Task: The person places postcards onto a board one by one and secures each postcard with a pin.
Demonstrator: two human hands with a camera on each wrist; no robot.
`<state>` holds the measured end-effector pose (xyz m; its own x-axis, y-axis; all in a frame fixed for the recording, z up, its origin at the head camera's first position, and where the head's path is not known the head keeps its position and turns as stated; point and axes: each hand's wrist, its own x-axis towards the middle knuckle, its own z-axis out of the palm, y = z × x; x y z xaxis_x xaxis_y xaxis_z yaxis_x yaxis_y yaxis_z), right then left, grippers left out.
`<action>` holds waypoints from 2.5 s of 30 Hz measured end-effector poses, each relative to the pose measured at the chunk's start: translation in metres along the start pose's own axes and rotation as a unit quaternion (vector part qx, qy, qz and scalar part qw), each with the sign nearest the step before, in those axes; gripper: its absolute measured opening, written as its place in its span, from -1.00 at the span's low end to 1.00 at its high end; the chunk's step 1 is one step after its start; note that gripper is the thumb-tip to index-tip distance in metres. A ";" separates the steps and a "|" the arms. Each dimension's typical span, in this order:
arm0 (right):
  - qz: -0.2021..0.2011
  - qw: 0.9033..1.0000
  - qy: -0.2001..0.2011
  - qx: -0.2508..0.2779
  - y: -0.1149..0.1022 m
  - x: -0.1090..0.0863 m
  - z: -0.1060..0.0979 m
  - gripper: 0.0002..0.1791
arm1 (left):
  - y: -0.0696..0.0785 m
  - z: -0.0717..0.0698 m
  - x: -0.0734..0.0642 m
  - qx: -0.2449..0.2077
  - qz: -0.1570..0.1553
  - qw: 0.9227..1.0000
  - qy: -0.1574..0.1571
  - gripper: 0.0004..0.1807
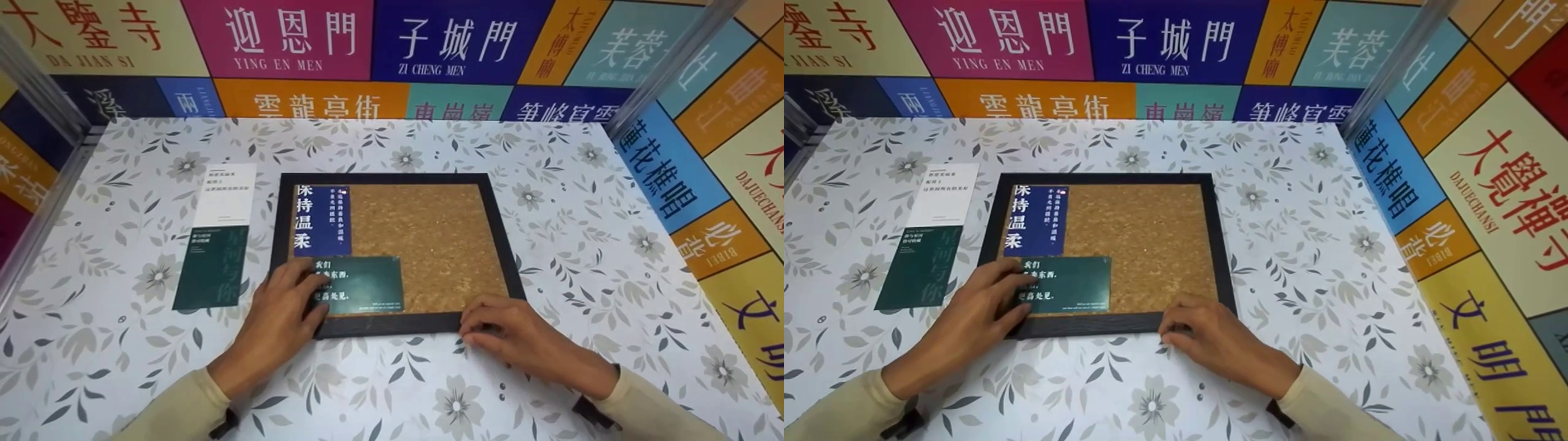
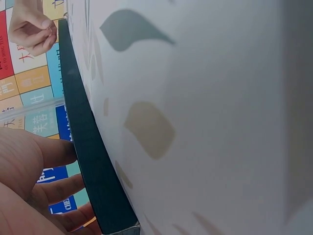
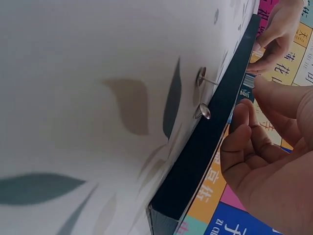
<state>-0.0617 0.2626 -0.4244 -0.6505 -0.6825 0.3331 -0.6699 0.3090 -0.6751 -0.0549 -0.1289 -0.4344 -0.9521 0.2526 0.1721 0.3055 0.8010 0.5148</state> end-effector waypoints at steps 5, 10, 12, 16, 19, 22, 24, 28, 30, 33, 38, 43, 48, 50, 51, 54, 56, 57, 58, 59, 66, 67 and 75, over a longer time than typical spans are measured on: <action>0.056 0.998 -0.001 0.024 0.000 0.009 -0.001 -0.88 | 0.000 0.000 0.000 -0.002 0.001 1.000 0.004 -0.58; 0.102 0.994 -0.004 0.029 0.001 0.017 -0.003 -0.93 | 0.000 0.000 -0.002 0.001 0.008 1.000 0.010 -0.59; 0.112 0.993 -0.002 0.030 0.002 0.020 -0.003 -0.94 | 0.001 0.000 -0.002 0.003 0.010 1.000 0.011 -0.59; 0.136 0.990 0.002 0.037 0.002 0.027 -0.003 -0.93 | 0.001 0.000 -0.003 0.006 0.010 1.000 0.012 -0.59; 0.146 0.988 0.006 0.050 0.003 0.032 -0.002 -0.93 | 0.001 -0.001 -0.003 0.006 0.010 1.000 0.011 -0.59; 0.147 0.987 0.008 0.066 0.004 0.036 -0.002 -0.93 | 0.001 -0.001 -0.002 0.008 0.009 1.000 0.010 -0.58; 0.143 0.987 0.011 0.075 0.006 0.039 -0.002 -0.94 | 0.001 -0.001 -0.002 0.008 0.008 1.000 0.010 -0.58; 0.138 0.986 0.012 0.087 0.007 0.044 -0.002 -0.93 | 0.001 -0.001 -0.002 0.010 0.011 1.000 0.013 -0.58; 0.146 0.985 0.009 0.090 0.007 0.048 -0.002 -0.93 | 0.001 -0.001 -0.002 0.011 0.012 1.000 0.015 -0.58; 0.162 0.982 0.005 0.095 0.006 0.052 -0.001 -0.93 | 0.001 -0.001 -0.002 0.011 0.013 1.000 0.016 -0.59; 0.166 0.980 0.006 0.109 0.009 0.057 0.001 -0.95 | 0.001 -0.002 -0.001 0.008 0.009 1.000 0.010 -0.59; 0.159 0.981 0.004 0.111 0.011 0.064 0.001 -0.94 | 0.000 -0.002 -0.001 0.004 0.005 1.000 0.004 -0.59; 0.179 0.978 -0.004 0.103 0.014 0.069 -0.002 -0.96 | 0.000 -0.001 0.000 0.003 0.005 1.000 0.002 -0.58; 0.185 0.978 -0.006 0.098 0.015 0.071 -0.002 -0.96 | 0.000 -0.001 0.000 0.002 0.005 1.000 0.003 -0.58; 0.188 0.977 -0.006 0.097 0.015 0.072 -0.002 -0.95 | 0.000 -0.001 0.000 0.002 0.005 1.000 0.004 -0.58; 0.199 0.975 -0.008 0.095 0.017 0.076 -0.001 -0.94 | 0.000 -0.001 0.000 0.002 0.006 1.000 0.005 -0.59; 0.211 0.973 -0.009 0.096 0.018 0.079 -0.001 -0.94 | 0.000 -0.001 -0.001 0.002 0.007 1.000 0.006 -0.59; 0.217 0.971 -0.010 0.096 0.018 0.080 0.000 -0.94 | 0.000 -0.001 -0.001 0.003 0.007 1.000 0.006 -0.59; 0.224 0.970 -0.011 0.096 0.018 0.081 0.001 -0.94 | 0.000 -0.001 -0.001 0.003 0.007 1.000 0.006 -0.59; 0.231 0.968 -0.012 0.098 0.018 0.082 0.001 -0.94 | 0.000 -0.001 -0.001 0.003 0.007 1.000 0.006 -0.59; 0.254 0.962 -0.017 0.093 0.018 0.086 0.003 -0.96 | 0.000 -0.001 -0.001 0.005 0.005 1.000 0.004 -0.58; 0.253 0.963 -0.016 0.094 0.018 0.086 0.003 -0.96 | 0.000 -0.001 -0.001 0.006 0.005 1.000 0.004 -0.58; 0.257 0.961 -0.014 0.095 0.020 0.093 0.005 -0.93 | 0.000 -0.001 -0.001 0.009 0.007 1.000 0.002 -0.58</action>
<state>-0.1342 0.2021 -0.4104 -0.8666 -0.4900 -0.0937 -0.1823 0.4859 -0.8548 -0.0538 -0.1299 -0.4343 -0.9478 0.2609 0.1831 0.3182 0.8072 0.4971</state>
